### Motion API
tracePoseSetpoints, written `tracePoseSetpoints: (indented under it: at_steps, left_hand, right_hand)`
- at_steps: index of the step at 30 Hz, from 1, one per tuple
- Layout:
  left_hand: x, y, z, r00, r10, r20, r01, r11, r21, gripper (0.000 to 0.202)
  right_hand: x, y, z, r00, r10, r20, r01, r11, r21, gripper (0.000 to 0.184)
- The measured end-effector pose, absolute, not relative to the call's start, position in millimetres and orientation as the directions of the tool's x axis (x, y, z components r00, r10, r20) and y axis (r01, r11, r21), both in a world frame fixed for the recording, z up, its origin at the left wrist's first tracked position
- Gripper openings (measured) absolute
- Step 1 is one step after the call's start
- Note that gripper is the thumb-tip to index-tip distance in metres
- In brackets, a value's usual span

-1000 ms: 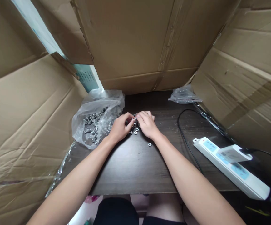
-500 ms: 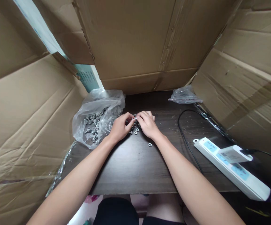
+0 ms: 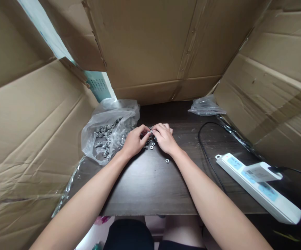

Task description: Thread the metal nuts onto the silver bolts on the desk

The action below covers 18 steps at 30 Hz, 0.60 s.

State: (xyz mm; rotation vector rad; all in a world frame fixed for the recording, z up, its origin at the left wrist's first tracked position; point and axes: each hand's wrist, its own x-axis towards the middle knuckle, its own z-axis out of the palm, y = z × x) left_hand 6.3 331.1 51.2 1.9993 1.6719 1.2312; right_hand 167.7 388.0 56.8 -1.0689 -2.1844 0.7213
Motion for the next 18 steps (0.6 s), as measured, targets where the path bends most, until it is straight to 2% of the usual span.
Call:
tracePoseSetpoints:
  at_steps: [4,12,18]
  left_hand:
    - [6.4,330.8,51.8,-0.028,0.9,0.435,0.671,-0.305,0.676,0.008]
    - [6.3,330.5,51.4,-0.019,0.901,0.434,0.682,-0.306,0.664,0.008]
    - [6.0,331.2,51.6,-0.039,0.896,0.442,0.673,-0.304,0.675,0.008]
  right_hand:
    - [167.5,387.9,57.2,-0.491,0.83,0.265,0.5,0.518,-0.694,0.012]
    - [166.0,388.6,56.8,-0.493,0.83,0.262,0.515,0.521,-0.681,0.016]
    - [166.7,387.2,56.9,-0.489,0.825,0.282,0.497,0.529,-0.688,0.009]
